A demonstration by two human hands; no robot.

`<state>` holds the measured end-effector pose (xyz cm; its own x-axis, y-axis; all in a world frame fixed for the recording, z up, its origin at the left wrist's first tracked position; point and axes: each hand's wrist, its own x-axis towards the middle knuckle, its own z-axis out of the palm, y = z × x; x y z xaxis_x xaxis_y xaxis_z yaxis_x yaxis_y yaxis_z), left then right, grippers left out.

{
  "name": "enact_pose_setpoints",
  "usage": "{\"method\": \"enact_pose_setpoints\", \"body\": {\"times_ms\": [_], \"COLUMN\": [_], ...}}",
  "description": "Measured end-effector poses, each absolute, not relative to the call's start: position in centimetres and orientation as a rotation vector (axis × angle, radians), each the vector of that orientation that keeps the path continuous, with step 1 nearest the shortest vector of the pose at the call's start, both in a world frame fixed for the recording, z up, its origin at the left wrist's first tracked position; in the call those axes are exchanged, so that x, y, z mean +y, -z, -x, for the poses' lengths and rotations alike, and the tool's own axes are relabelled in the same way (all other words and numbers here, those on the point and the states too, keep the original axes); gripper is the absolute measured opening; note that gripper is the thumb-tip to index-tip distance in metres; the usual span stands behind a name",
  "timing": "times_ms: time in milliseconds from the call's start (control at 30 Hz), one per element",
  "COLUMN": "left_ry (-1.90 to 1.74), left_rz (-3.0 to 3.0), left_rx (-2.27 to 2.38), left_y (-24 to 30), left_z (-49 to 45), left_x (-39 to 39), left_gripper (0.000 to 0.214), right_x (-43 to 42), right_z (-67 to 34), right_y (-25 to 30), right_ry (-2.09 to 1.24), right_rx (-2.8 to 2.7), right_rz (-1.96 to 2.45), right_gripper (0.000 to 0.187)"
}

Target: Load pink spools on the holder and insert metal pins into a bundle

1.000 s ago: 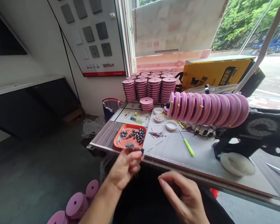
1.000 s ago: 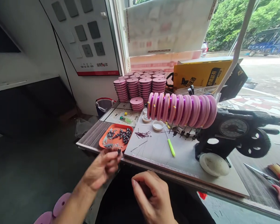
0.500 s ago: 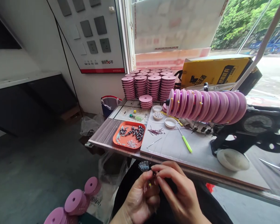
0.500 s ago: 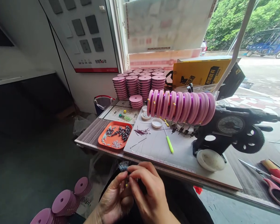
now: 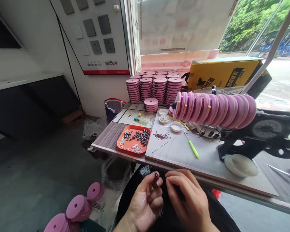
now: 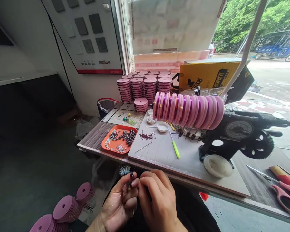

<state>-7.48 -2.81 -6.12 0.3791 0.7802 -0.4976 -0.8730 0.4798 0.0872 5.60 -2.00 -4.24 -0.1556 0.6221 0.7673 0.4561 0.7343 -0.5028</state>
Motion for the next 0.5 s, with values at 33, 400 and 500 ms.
{"method": "enact_pose_setpoints", "body": {"times_ms": [33,400,500], "left_ry": [-1.064,-1.060,-1.071], "left_rz": [0.202,0.158,0.152], "left_rx": [0.518,0.521,0.540], "left_y": [6.17,6.18,6.14], "left_z": [7.51,7.45,7.28], "left_x": [-2.80,-2.92,-2.92], "left_gripper": [0.006,0.013,0.023], "right_x": [-1.99,-1.88,-1.86], "right_z": [-5.60,-5.36,-5.27], "right_y": [4.28,4.41,4.58], "right_ry": [-0.173,-0.140,-0.133], "right_rx": [-1.796,-1.809,-1.822], "right_rz": [0.850,0.864,0.872], "right_gripper": [0.011,0.011,0.011]}}
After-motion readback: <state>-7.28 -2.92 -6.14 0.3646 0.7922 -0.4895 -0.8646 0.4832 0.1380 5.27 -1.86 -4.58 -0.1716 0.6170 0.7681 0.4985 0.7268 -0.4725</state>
